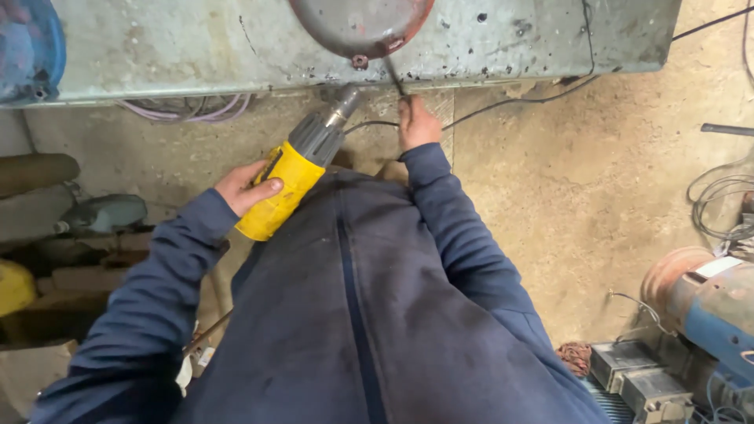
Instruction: The person uses a yellow heat gun to apply heat to a circular metal component attached to a larger metal structure. They simultaneously use a metal rod to manipulate the heated area. The person moves the heat gun and rod around the circular component throughout the video.
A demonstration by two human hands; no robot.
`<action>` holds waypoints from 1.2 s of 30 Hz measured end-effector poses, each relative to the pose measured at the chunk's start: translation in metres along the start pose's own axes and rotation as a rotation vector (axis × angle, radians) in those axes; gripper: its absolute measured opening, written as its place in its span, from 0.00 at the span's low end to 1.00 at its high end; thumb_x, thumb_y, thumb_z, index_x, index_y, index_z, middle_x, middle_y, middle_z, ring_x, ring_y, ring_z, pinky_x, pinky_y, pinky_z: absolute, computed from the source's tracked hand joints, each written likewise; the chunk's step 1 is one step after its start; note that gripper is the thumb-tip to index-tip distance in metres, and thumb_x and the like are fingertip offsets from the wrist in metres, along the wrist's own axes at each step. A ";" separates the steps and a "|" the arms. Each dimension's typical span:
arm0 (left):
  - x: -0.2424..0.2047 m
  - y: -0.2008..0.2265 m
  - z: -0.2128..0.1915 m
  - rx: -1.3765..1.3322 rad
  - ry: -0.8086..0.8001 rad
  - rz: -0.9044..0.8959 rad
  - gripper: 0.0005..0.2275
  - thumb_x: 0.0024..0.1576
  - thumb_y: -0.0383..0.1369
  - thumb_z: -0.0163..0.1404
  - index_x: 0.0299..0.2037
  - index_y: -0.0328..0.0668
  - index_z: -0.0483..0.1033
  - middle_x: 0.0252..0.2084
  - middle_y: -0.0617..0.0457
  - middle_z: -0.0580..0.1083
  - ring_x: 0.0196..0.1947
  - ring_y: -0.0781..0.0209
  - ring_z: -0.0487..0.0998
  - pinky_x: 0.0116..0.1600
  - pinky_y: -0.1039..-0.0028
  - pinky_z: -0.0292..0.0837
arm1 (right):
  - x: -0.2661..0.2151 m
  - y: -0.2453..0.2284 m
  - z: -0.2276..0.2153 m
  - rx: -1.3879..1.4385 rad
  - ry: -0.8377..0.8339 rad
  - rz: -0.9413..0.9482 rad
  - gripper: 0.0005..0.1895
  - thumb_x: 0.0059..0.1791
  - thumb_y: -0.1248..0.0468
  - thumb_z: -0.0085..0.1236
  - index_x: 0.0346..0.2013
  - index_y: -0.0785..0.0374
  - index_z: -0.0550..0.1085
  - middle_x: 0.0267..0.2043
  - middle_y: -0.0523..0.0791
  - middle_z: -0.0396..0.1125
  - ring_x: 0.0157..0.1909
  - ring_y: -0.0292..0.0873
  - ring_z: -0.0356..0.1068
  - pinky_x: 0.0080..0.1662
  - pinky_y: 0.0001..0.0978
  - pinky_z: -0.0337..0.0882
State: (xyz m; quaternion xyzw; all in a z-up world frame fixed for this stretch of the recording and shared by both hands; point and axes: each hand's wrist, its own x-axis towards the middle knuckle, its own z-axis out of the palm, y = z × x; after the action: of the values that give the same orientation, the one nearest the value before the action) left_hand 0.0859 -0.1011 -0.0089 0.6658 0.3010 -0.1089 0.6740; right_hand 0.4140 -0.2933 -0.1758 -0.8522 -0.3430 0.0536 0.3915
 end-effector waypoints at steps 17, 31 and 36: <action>0.004 0.008 -0.028 0.228 -0.081 -0.027 0.25 0.59 0.45 0.52 0.62 0.35 0.72 0.48 0.49 0.81 0.47 0.62 0.80 0.55 0.70 0.72 | -0.006 -0.038 0.002 0.032 -0.038 0.161 0.09 0.55 0.55 0.53 0.42 0.56 0.74 0.28 0.57 0.71 0.33 0.64 0.71 0.35 0.55 0.70; 0.017 0.013 -0.001 0.147 -0.089 -0.079 0.25 0.58 0.47 0.52 0.61 0.38 0.73 0.49 0.50 0.80 0.49 0.62 0.79 0.56 0.71 0.72 | 0.106 -0.048 -0.131 -0.326 -0.249 -0.006 0.19 0.58 0.47 0.48 0.37 0.57 0.76 0.24 0.55 0.70 0.28 0.64 0.72 0.33 0.58 0.71; 0.016 0.027 0.024 0.151 -0.026 -0.077 0.26 0.57 0.48 0.53 0.60 0.38 0.74 0.48 0.49 0.81 0.49 0.59 0.80 0.55 0.69 0.72 | 0.138 -0.026 -0.146 -0.296 -0.286 -0.140 0.18 0.59 0.48 0.48 0.39 0.58 0.76 0.25 0.57 0.70 0.29 0.65 0.71 0.33 0.58 0.71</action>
State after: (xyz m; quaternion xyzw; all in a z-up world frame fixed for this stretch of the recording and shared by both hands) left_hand 0.1199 -0.1180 0.0036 0.7012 0.3085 -0.1660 0.6210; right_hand 0.5574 -0.2875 -0.0328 -0.8580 -0.4577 0.0959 0.2124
